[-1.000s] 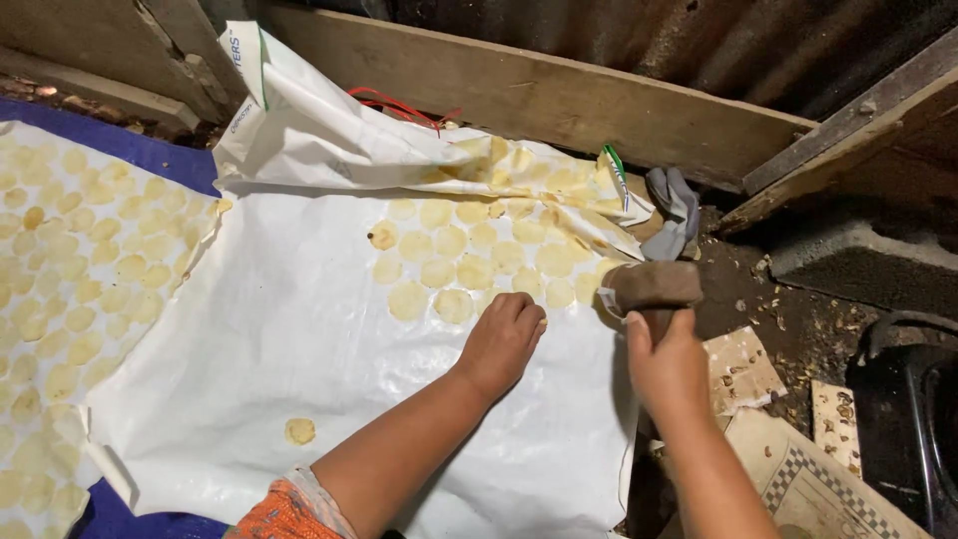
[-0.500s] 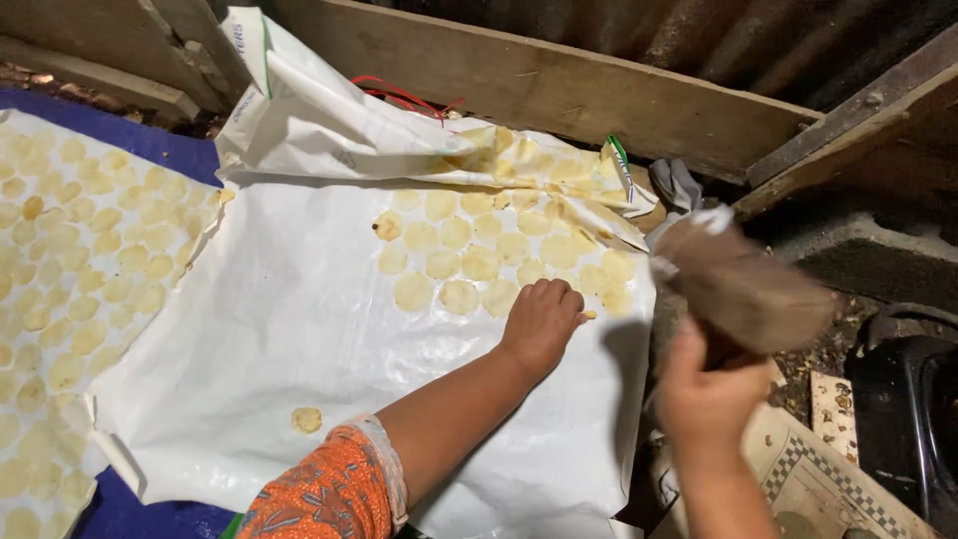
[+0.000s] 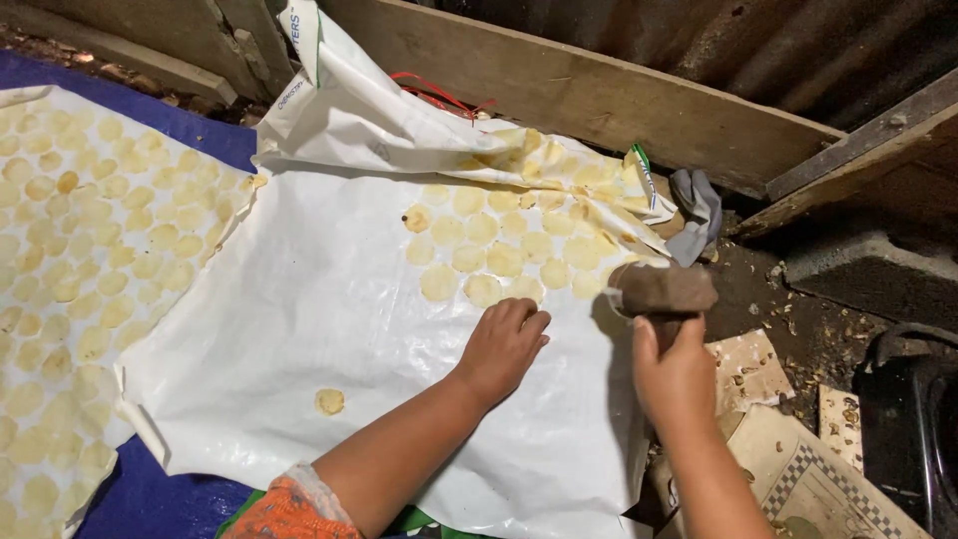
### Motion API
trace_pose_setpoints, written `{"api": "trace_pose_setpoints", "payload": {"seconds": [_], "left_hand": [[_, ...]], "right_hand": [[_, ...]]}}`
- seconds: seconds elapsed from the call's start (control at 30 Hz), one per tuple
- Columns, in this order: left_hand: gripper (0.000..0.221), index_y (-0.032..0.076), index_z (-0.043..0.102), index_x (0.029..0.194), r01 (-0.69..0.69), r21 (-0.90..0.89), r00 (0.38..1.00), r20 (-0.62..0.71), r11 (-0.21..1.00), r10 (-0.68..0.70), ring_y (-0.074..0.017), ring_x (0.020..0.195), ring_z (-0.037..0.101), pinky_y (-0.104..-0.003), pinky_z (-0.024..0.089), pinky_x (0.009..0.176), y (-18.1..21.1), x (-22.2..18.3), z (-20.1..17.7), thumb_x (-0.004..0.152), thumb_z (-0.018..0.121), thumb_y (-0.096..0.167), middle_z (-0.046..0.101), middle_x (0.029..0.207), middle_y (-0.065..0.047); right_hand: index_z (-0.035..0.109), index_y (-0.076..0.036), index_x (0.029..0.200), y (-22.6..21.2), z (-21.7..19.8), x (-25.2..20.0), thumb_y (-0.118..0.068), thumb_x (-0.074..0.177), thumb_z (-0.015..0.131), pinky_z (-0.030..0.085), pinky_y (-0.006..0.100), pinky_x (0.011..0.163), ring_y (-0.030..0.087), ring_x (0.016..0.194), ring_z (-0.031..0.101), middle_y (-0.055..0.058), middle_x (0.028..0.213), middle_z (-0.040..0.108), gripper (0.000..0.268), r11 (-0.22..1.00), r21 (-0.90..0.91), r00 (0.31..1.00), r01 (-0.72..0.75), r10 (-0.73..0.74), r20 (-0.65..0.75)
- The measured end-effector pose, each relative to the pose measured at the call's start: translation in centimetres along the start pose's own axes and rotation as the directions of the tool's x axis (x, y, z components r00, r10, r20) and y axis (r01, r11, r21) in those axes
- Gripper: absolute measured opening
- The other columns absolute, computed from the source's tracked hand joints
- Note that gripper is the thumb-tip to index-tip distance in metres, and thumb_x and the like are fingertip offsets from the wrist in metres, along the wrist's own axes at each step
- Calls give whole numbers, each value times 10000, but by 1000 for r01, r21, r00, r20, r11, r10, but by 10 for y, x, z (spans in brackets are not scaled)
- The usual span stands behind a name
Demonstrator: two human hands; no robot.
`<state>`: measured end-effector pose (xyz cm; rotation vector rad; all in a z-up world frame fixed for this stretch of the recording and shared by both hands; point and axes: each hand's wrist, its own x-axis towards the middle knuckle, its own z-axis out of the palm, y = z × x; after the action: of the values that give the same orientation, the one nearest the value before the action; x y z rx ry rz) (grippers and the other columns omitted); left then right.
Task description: Pounding seeds into flat rounds and sorting roasted nuts from their shells.
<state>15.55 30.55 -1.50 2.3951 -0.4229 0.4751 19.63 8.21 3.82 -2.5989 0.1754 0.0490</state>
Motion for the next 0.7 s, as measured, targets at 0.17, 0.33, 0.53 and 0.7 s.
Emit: {"api": "trace_pose_setpoints", "payload": {"seconds": [0.17, 0.33, 0.53, 0.7], "left_hand": [[244, 45, 668, 1119, 31, -20, 997, -65, 999, -32, -307, 1039, 597, -412, 492, 897, -7, 0, -1, 877, 695, 44, 637, 1079, -110], [155, 60, 683, 1018, 52, -3, 992, -118, 999, -52, -301, 1029, 603, -420, 483, 892, -1, 5, 3, 864, 701, 50, 646, 1050, -92], [110, 79, 688, 968, -17, -35, 993, -115, 999, 13, -289, 1033, 604, -425, 467, 915, 4, 30, 38, 867, 723, 106, 652, 1031, -71], [107, 105, 699, 930, 93, -103, 994, -56, 990, -99, -280, 979, 601, -431, 456, 869, 16, 47, 65, 886, 758, 183, 651, 967, -52]], "right_hand": [[511, 20, 1256, -6, 25, 17, -460, 931, 666, 527, 589, 822, 548, 935, 666, 370, 979, 687, 600, 981, -178, 995, -80, 90, 47], [558, 42, 1248, 2, -1, 20, -446, 941, 636, 560, 566, 852, 508, 951, 697, 356, 1005, 721, 582, 996, -58, 987, -72, 80, 138], [587, 38, 1207, 31, 13, 11, -436, 913, 698, 547, 518, 741, 463, 841, 693, 298, 915, 705, 569, 999, -1, 999, -32, 32, -3], [613, 15, 1095, -14, -63, -20, -330, 963, 681, 542, 437, 628, 321, 700, 693, 182, 824, 711, 375, 953, 291, 994, -86, 102, -40]]}}
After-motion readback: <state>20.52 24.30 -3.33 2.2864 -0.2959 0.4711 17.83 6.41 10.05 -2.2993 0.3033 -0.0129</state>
